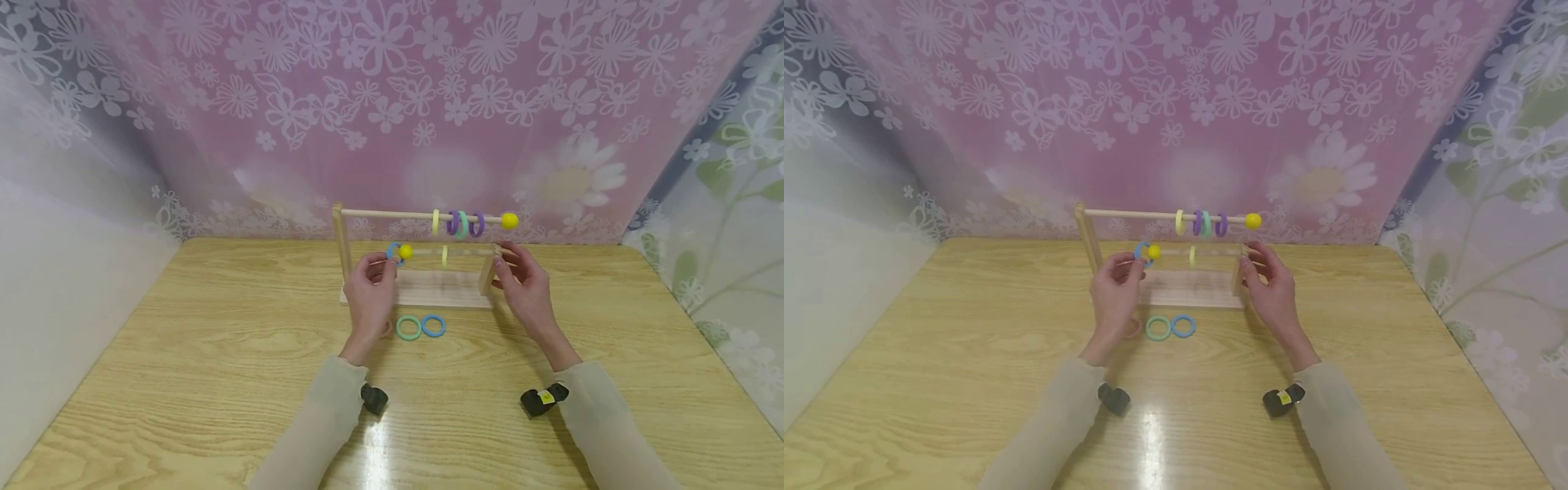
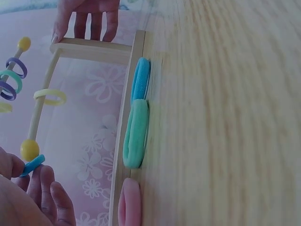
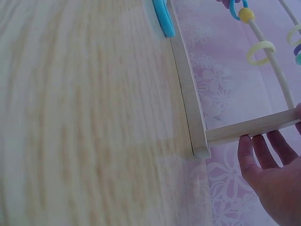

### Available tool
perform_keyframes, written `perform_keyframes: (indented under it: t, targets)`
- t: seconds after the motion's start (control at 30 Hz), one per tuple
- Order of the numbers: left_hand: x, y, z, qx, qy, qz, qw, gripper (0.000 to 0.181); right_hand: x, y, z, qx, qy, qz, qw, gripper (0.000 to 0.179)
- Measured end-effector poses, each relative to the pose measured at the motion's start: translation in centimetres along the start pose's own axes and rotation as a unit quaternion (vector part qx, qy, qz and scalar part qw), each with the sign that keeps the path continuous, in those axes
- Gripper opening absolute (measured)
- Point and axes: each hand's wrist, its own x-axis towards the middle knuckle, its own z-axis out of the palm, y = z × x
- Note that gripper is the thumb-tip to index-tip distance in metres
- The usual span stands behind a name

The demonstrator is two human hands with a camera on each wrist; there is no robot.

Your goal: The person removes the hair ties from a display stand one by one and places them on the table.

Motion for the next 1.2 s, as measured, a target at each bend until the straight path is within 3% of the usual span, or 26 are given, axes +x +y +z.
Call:
perform_keyframes:
  t: [0.4,0.6,0.83,1.2]
  targets:
    - [-0.1,-0.2,-1.3,0.014,-0.008,-0.016,0.9997,0.021,0.0,0.1,0.0,0.003,-0.004,-0.003,1.0000,0.042]
    - [-0.3,-0.2,-1.8,0.019,-0.025,-0.019,0.9993,0.020,0.0,0.1,0.0,0.000,-0.005,-0.004,1.0000,0.042]
    - [-0.5,-0.2,-2.2,0.025,-0.051,-0.044,0.9974,0.021,0.0,0.0,0.0,-0.001,-0.003,0.000,1.0000,0.043]
    - [-1.0,0.1,-2.0,0.038,-0.086,-0.051,0.9943,0.020,0.0,0.1,-0.1,-0.009,-0.006,0.002,0.9999,0.044]
